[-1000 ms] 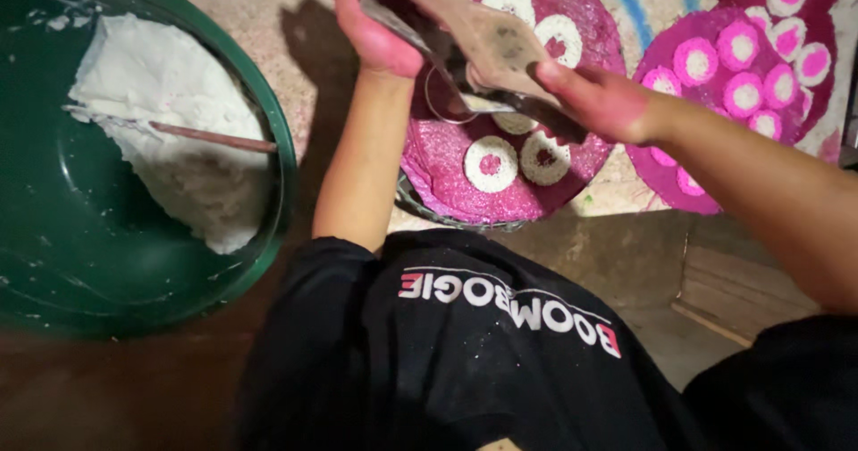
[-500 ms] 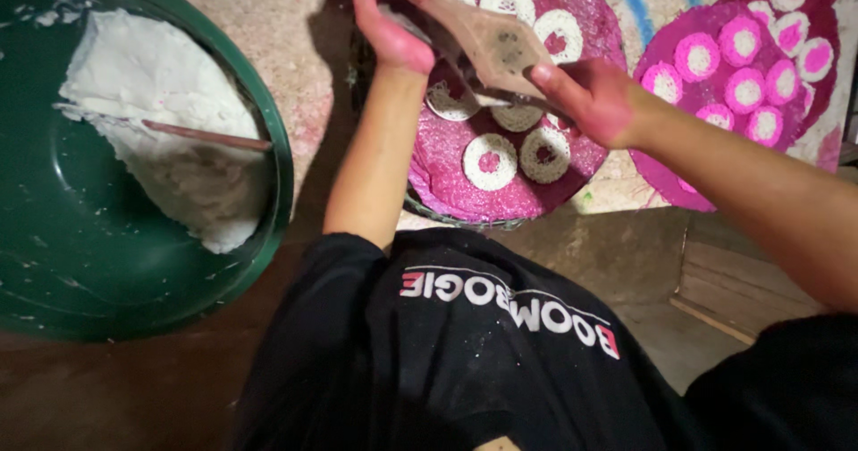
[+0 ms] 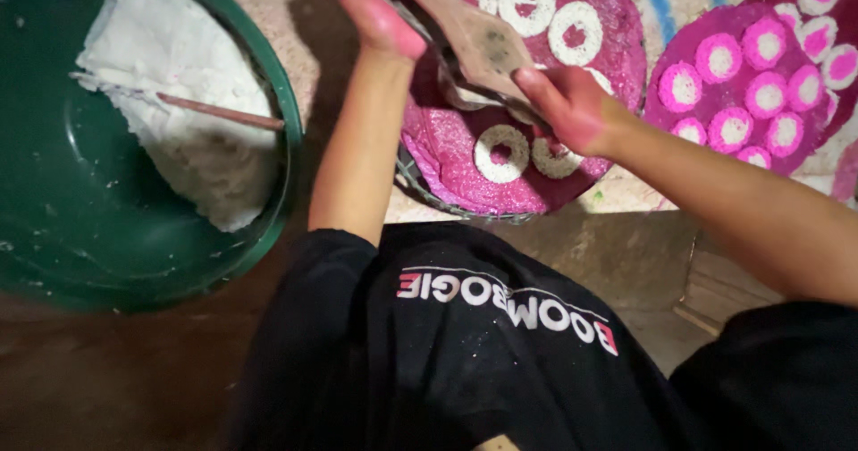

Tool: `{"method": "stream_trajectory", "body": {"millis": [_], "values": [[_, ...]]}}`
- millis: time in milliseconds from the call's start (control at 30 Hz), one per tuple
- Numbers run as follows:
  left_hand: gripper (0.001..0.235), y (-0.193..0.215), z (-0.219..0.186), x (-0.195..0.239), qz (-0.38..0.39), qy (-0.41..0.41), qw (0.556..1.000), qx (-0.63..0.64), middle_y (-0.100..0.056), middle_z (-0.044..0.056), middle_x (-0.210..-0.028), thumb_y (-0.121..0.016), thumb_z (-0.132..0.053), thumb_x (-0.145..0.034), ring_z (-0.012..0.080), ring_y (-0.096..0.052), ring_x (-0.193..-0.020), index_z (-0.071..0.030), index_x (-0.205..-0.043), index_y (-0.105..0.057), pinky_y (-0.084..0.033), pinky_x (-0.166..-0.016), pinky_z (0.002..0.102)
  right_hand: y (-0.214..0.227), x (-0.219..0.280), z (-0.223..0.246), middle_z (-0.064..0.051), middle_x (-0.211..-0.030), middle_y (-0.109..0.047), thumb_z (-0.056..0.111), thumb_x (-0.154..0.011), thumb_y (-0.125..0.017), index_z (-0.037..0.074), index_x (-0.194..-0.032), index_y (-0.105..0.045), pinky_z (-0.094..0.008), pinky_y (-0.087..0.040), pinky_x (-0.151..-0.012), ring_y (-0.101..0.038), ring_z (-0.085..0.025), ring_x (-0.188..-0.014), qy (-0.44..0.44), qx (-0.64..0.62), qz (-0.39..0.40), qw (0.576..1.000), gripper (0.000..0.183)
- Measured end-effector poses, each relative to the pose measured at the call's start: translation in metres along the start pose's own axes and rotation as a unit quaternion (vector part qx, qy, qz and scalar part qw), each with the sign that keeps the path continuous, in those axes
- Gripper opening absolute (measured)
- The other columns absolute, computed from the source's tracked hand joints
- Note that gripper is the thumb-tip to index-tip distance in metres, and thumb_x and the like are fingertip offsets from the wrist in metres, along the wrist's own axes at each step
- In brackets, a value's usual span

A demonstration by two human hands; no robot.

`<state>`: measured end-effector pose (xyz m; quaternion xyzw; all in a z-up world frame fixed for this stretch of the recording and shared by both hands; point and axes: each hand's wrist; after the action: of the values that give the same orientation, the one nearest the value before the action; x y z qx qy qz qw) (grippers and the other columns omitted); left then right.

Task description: The person uses a circular metal mold and a wooden mallet to press white and pink powders into ring-shaped decorative items on a pink glittery surface. They repeatedly fill the mold with white powder, tap it to compact, then add pink powder to the center, and transfer the finished rings to a nearby tray.

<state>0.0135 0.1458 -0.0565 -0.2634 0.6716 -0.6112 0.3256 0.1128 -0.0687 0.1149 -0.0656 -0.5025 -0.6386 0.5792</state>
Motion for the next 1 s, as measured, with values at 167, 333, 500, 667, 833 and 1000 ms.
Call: {"method": "stream_trajectory", "body": {"millis": [167, 333, 500, 667, 833, 1000], "values": [[0.046, 0.014, 0.037, 0.014, -0.033, 0.046, 0.998, -0.021, -0.066, 0.011, -0.084, -0.048, -0.05, -0.1, 0.0291, -0.065, -0.082, -0.008, -0.09, -0.062, -0.054, -0.082, 0.047, 0.021, 0.009, -0.038, -0.008, -0.073, -0.066, 0.074, -0.097, -0.026, 0.009, -0.122, -0.063, -0.037, -0.057, -0.066, -0.067, -0.02, -0.068, -0.091, 0.056, -0.011, 0.994, 0.078], [0.062, 0.006, 0.035, 0.03, -0.025, 0.082, 0.918, -0.387, -0.054, 0.014, -0.149, -0.066, -0.04, -0.101, 0.0261, -0.054, -0.137, -0.007, -0.149, -0.045, -0.048, -0.115, 0.046, 0.051, 0.033, -0.116, -0.014, -0.076, -0.058, 0.071, -0.108, -0.032, -0.003, -0.105, -0.061, -0.039, -0.05, -0.065, -0.057, -0.022, -0.072, 0.033, -0.029, -0.098, 0.994, 0.08], [0.121, -0.017, 0.009, 0.098, 0.146, 0.057, 0.528, -0.835, -0.036, 0.023, -0.157, -0.097, -0.024, -0.071, 0.043, -0.029, -0.146, -0.011, -0.159, -0.015, -0.022, -0.123, 0.055, 0.02, 0.054, -0.173, -0.01, -0.083, -0.061, 0.076, -0.107, -0.028, 0.002, -0.114, -0.061, -0.035, -0.047, -0.065, -0.058, -0.019, -0.073, 0.142, -0.268, -0.151, 0.941, 0.081], [0.129, -0.039, 0.02, 0.105, 0.13, 0.094, 0.42, -0.893, -0.034, 0.021, -0.159, -0.097, -0.031, -0.066, 0.0395, -0.03, -0.146, -0.016, -0.16, -0.011, -0.019, -0.121, 0.065, -0.035, 0.058, -0.178, -0.009, -0.098, -0.064, 0.084, -0.099, -0.026, 0.007, -0.14, -0.057, -0.035, -0.044, -0.072, -0.06, -0.02, -0.085, 0.168, -0.447, -0.162, 0.864, 0.093], [0.127, -0.062, -0.003, 0.119, 0.107, 0.089, 0.453, -0.88, -0.037, 0.018, -0.159, -0.098, -0.035, -0.07, 0.0415, -0.034, -0.146, -0.015, -0.16, -0.01, -0.017, -0.12, 0.065, -0.065, 0.074, -0.183, -0.007, -0.102, -0.06, 0.091, -0.09, -0.036, 0.008, -0.144, -0.049, -0.037, -0.044, -0.073, -0.058, -0.021, -0.086, 0.179, -0.512, -0.184, 0.82, 0.099], [0.126, -0.082, -0.041, 0.156, 0.145, 0.135, 0.463, -0.864, -0.043, 0.017, -0.155, -0.099, -0.031, -0.071, 0.0452, -0.032, -0.145, -0.012, -0.161, -0.012, -0.016, -0.12, 0.066, -0.082, 0.088, -0.191, -0.007, -0.095, -0.055, 0.094, -0.088, -0.04, 0.007, -0.139, -0.047, -0.038, -0.041, -0.073, -0.055, -0.021, -0.08, 0.197, -0.52, -0.205, 0.805, 0.101]]}}
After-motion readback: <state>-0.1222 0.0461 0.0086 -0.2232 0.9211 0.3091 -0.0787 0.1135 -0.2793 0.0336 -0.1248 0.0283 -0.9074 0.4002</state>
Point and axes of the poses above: each hand's wrist, its own x-axis away from the middle knuckle, its own y-axis out of the back of the hand, z = x × y
